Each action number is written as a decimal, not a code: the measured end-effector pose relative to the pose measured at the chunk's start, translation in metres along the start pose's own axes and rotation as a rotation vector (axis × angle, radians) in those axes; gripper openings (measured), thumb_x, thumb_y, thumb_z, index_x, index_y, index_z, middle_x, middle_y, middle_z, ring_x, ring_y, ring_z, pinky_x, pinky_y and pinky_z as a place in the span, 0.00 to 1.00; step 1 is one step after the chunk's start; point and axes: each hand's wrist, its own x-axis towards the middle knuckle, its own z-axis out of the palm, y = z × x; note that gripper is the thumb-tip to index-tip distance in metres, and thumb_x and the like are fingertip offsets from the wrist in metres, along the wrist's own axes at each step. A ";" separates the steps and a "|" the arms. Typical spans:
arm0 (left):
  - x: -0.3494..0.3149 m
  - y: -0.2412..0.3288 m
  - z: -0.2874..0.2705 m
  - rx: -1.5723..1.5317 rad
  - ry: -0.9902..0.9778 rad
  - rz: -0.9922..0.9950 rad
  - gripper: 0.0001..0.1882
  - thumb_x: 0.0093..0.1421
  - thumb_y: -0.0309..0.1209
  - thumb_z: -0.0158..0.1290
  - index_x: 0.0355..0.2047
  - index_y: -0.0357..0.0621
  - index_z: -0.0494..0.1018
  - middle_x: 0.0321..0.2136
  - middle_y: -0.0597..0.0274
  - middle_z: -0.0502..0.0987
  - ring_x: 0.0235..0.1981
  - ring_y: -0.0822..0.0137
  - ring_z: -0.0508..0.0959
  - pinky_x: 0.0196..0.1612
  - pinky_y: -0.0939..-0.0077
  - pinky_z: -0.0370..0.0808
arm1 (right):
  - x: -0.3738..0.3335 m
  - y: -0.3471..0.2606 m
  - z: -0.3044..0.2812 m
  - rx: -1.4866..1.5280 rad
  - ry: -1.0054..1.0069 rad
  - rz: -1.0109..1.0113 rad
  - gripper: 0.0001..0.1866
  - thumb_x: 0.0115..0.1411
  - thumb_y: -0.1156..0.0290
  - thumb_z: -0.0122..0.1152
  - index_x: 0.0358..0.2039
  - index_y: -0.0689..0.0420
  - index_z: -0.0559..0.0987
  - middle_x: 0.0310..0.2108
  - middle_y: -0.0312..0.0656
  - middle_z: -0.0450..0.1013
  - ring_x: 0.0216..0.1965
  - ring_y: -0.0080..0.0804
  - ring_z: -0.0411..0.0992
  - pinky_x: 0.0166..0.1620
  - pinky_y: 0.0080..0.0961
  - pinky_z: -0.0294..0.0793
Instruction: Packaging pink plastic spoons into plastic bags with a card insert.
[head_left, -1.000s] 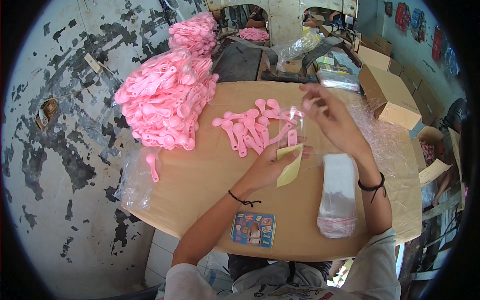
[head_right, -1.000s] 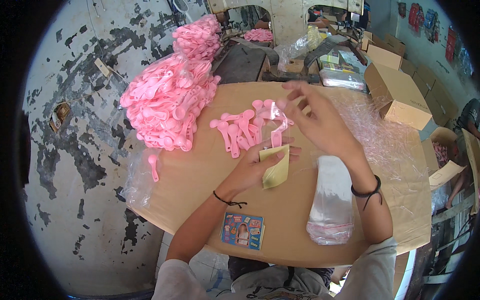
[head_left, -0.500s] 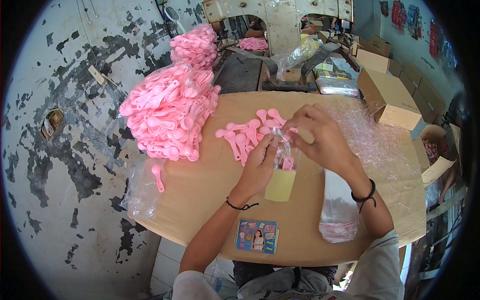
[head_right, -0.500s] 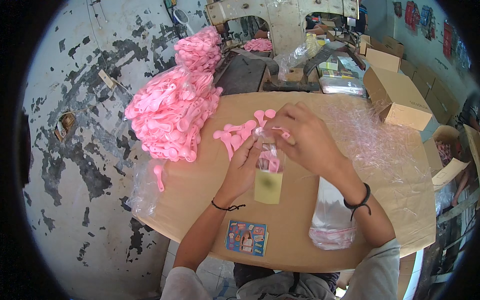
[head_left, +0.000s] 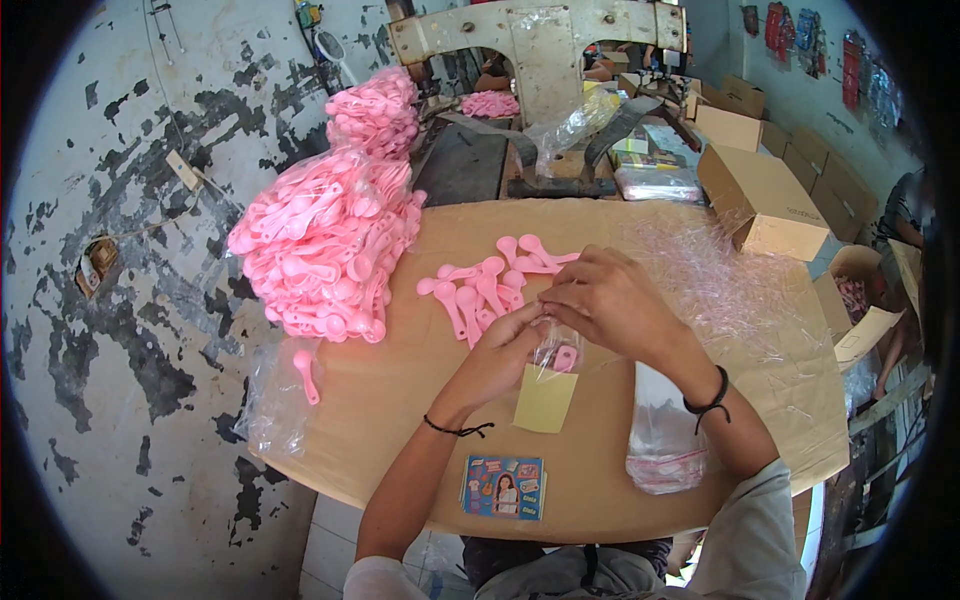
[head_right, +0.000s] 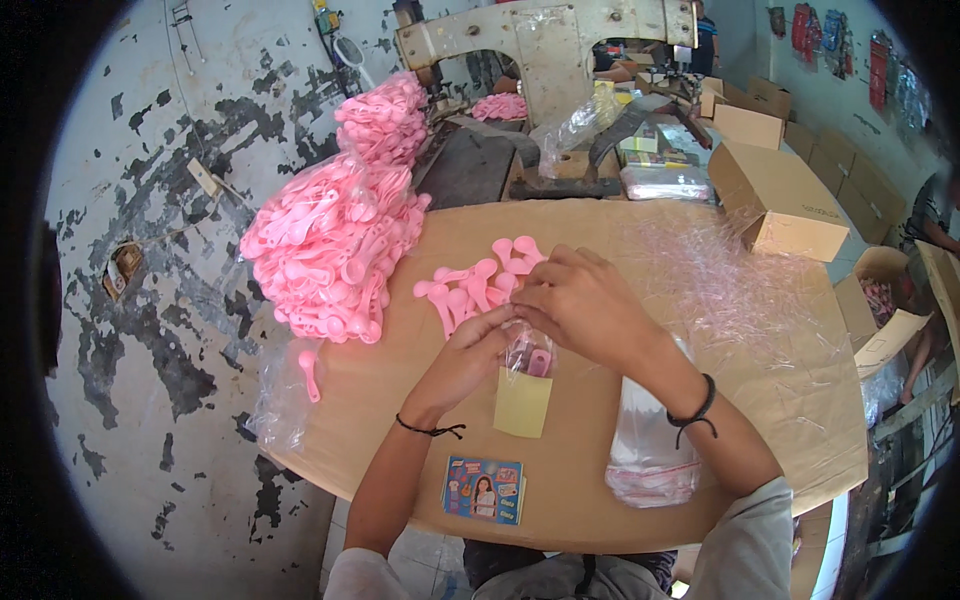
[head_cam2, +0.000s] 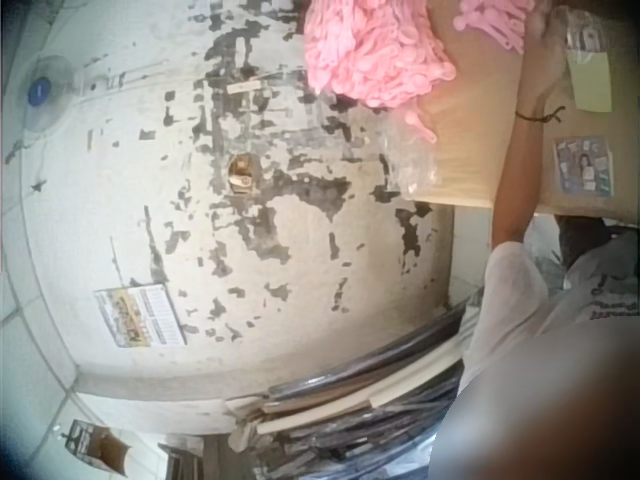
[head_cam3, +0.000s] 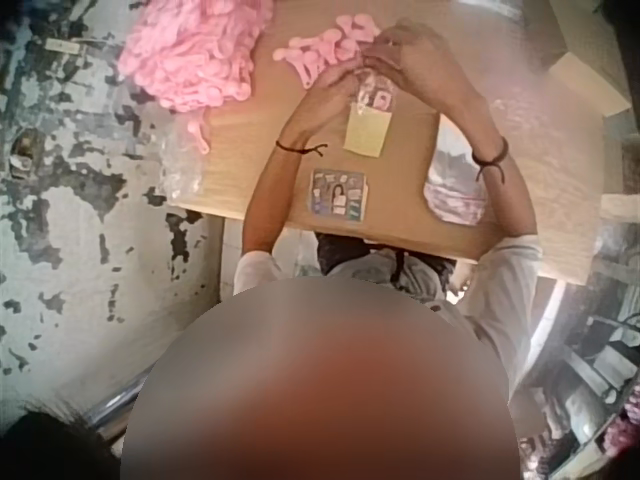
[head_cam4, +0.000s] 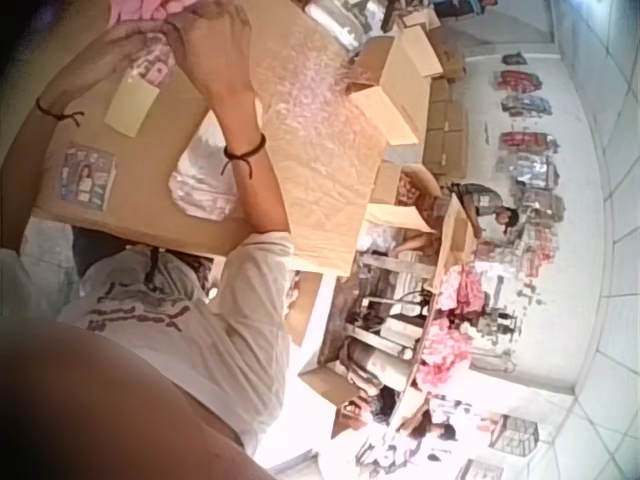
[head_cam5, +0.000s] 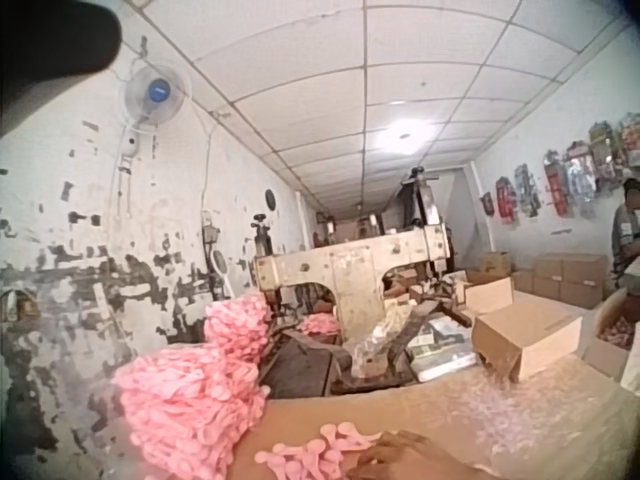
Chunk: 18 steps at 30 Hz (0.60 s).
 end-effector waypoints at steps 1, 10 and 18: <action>-0.003 0.003 0.003 -0.007 0.041 -0.029 0.18 0.69 0.28 0.38 0.56 0.34 0.65 0.44 0.63 0.73 0.43 0.75 0.74 0.47 0.79 0.72 | -0.002 0.000 0.004 -0.031 -0.012 -0.016 0.08 0.51 0.66 0.65 0.32 0.52 0.82 0.30 0.36 0.76 0.38 0.36 0.73 0.46 0.34 0.72; 0.006 -0.024 -0.006 0.340 0.018 -0.106 0.17 0.70 0.29 0.39 0.55 0.31 0.66 0.43 0.64 0.75 0.43 0.77 0.73 0.47 0.81 0.71 | -0.010 0.006 0.024 0.015 -0.159 0.102 0.07 0.52 0.67 0.64 0.29 0.55 0.82 0.31 0.42 0.78 0.36 0.38 0.75 0.46 0.35 0.72; 0.006 -0.024 -0.009 0.279 0.001 -0.070 0.17 0.69 0.27 0.38 0.53 0.31 0.68 0.42 0.63 0.75 0.42 0.76 0.73 0.47 0.80 0.70 | -0.010 0.011 0.023 0.121 -0.162 0.052 0.09 0.51 0.67 0.63 0.30 0.58 0.82 0.29 0.44 0.77 0.37 0.42 0.75 0.49 0.36 0.71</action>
